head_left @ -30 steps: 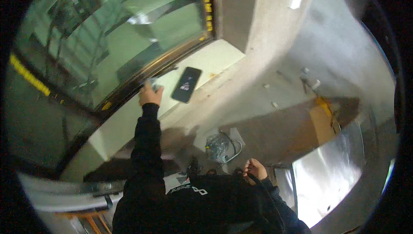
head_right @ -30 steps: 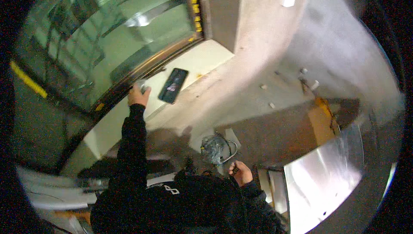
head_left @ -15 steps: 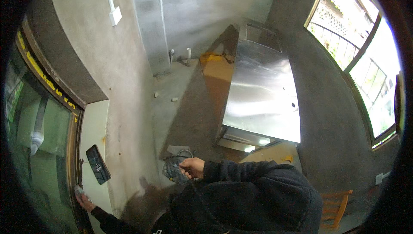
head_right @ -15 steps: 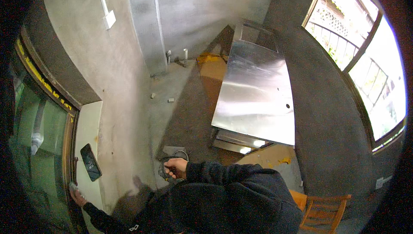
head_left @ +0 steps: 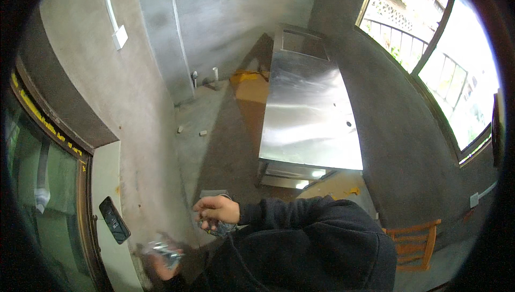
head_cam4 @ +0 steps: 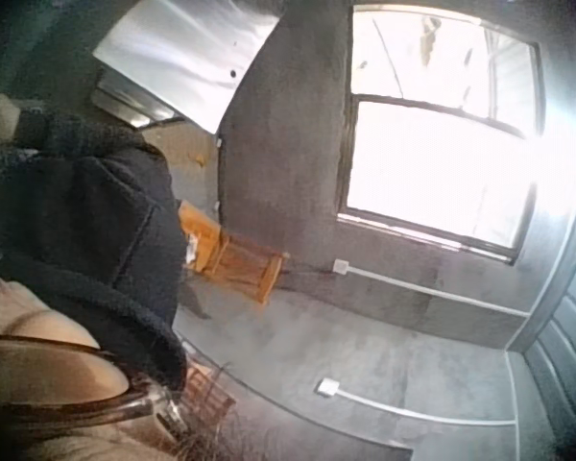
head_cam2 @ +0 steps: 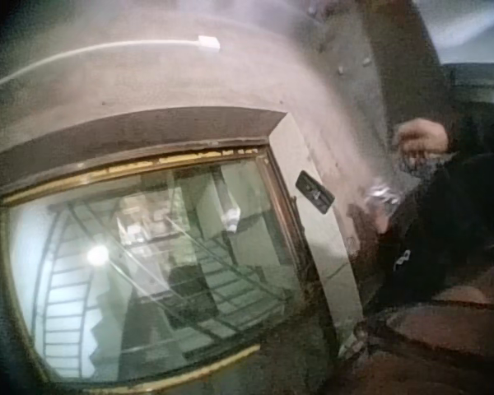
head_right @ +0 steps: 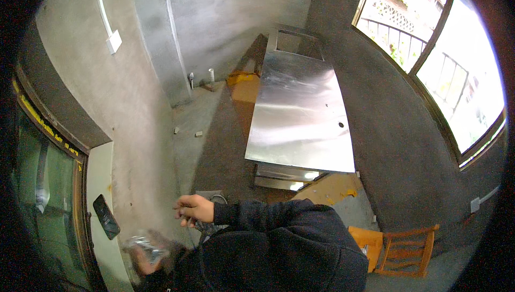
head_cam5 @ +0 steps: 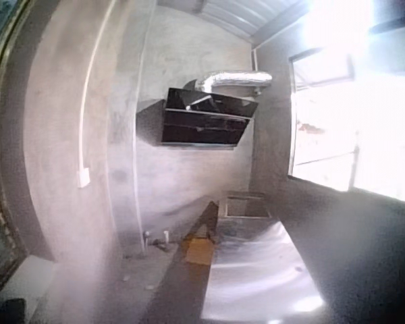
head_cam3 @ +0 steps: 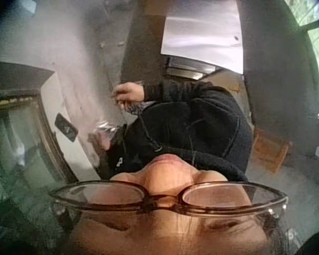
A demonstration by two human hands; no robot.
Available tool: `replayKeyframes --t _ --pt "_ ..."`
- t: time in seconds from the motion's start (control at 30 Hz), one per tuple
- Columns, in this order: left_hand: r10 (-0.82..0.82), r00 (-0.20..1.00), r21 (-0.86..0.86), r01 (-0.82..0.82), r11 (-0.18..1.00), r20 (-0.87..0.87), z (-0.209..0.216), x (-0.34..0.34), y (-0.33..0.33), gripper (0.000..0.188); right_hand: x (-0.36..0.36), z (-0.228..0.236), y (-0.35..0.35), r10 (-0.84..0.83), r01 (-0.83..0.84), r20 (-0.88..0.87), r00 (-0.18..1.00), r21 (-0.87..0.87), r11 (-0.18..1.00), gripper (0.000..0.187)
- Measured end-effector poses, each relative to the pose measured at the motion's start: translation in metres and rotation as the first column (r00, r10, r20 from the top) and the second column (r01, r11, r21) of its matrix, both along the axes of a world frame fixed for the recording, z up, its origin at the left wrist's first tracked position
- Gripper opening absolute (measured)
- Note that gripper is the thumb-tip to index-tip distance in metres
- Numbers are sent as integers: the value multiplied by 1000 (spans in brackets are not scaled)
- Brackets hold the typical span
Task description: The person assembles a stainless steel frame by removing protective film and securing components with a screwdriver. They peel off plastic and paper from the frame edges, tighten fasteners, and reposition the assembled unit.
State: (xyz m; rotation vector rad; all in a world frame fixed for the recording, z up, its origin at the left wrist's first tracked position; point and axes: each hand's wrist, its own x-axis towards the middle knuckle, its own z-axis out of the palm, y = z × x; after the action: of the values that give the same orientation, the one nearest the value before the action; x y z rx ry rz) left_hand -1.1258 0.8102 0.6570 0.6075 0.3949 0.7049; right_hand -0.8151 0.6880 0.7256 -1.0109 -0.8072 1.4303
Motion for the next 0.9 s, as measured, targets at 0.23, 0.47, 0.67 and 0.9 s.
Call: replayKeyframes --t 0.23,0.47,0.67,0.9 --pt "-272 934 288 333 898 -232 21 113 -75 48 -2 35 -14 -121 -273 782 612 352 895 21" --pt "-395 900 364 435 823 -181 51 149 -82 54 16 42 -34 -299 -237 795 528 476 847 18" --pt "-366 868 393 483 783 -337 47 153 -88 57 25 34 -39 -14 -250 782 623 216 944 20" --pt "-418 772 254 578 776 -480 32 144 -94 69 29 40 -45 132 -437 865 484 108 893 20"
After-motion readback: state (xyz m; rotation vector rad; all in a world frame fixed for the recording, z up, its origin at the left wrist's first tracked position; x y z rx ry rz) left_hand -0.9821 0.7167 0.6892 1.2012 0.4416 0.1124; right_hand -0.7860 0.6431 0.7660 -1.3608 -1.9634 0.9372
